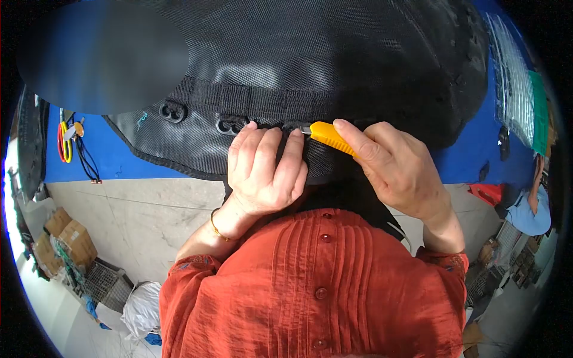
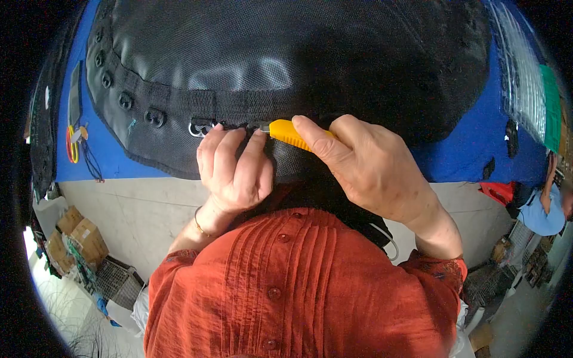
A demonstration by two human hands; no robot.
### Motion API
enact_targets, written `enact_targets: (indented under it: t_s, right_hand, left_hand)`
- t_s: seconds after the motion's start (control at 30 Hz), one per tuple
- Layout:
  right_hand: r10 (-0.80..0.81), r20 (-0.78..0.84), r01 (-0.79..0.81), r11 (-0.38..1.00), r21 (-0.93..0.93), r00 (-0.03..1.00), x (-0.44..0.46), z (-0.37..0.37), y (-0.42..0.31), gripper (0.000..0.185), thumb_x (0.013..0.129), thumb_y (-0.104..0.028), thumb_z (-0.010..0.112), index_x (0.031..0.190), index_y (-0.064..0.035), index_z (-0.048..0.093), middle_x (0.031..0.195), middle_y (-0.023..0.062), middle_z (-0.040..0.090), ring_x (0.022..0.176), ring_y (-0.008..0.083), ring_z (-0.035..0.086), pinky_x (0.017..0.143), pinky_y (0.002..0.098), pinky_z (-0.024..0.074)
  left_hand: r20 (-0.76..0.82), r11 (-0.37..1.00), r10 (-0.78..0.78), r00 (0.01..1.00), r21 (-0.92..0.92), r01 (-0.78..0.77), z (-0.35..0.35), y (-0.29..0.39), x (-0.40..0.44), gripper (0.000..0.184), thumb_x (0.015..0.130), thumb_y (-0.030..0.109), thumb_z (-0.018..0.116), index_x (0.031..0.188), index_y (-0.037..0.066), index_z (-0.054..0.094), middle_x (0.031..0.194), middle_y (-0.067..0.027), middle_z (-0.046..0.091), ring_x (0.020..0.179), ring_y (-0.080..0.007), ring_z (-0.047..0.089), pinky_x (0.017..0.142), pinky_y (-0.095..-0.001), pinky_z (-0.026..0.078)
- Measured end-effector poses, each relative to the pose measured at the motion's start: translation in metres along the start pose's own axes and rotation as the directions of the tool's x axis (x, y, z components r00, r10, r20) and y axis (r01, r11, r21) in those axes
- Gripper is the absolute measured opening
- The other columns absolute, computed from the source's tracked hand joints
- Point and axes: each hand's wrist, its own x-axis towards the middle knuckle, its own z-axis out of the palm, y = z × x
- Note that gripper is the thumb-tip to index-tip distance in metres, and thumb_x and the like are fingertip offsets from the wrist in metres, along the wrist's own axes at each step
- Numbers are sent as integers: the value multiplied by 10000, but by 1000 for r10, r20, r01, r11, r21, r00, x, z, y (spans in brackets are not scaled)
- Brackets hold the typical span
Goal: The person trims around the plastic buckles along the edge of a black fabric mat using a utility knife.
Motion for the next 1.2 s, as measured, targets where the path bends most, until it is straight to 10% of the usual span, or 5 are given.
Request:
enact_targets:
  t_s: [1.2]
  right_hand:
    - [1, -3, -1, 982, -187, 1000, -3, 9, -23, 664, 926, 57, 660, 1565, -43, 512, 857, 63, 455, 683, 195, 522, 586, 335, 505]
  left_hand:
    - [-16, 999, 3, 1000, -43, -4, -1, -3, 1, 328, 750, 137, 726, 1051, 21, 778, 1027, -144, 661, 915, -307, 666, 922, -491, 577]
